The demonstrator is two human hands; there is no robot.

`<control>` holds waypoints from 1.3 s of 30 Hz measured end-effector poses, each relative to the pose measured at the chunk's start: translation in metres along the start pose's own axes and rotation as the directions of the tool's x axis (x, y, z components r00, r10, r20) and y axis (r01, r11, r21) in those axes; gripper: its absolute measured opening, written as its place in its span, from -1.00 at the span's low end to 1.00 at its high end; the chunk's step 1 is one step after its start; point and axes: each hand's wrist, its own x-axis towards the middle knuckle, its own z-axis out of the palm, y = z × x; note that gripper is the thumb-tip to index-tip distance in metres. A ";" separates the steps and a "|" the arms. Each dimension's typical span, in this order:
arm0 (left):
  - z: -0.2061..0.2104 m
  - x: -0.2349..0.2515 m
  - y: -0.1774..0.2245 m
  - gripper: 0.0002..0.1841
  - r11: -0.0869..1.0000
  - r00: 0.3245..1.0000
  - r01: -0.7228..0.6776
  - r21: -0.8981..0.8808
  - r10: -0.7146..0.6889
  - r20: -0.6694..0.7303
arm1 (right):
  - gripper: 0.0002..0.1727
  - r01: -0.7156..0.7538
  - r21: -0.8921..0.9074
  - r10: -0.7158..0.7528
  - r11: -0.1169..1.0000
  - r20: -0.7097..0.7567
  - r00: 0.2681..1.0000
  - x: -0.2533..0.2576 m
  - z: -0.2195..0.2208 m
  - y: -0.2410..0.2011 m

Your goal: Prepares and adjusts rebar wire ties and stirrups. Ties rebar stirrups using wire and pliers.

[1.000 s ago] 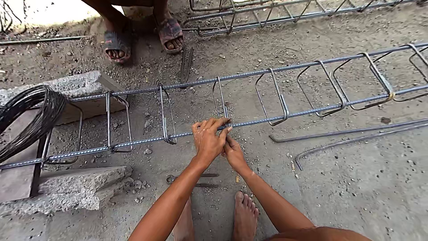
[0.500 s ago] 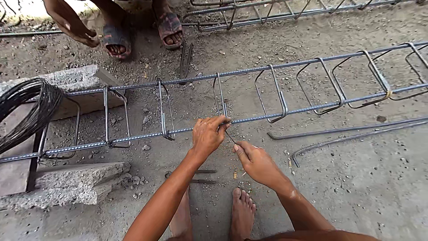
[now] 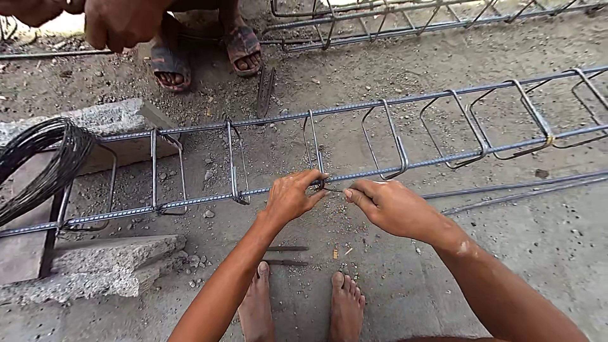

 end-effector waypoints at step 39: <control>0.023 -0.005 0.009 -0.86 0.996 0.964 0.093 0.007 -0.089 -0.250 | -0.71 0.332 0.093 -0.225 0.939 -0.565 0.794 0.120 0.159 0.088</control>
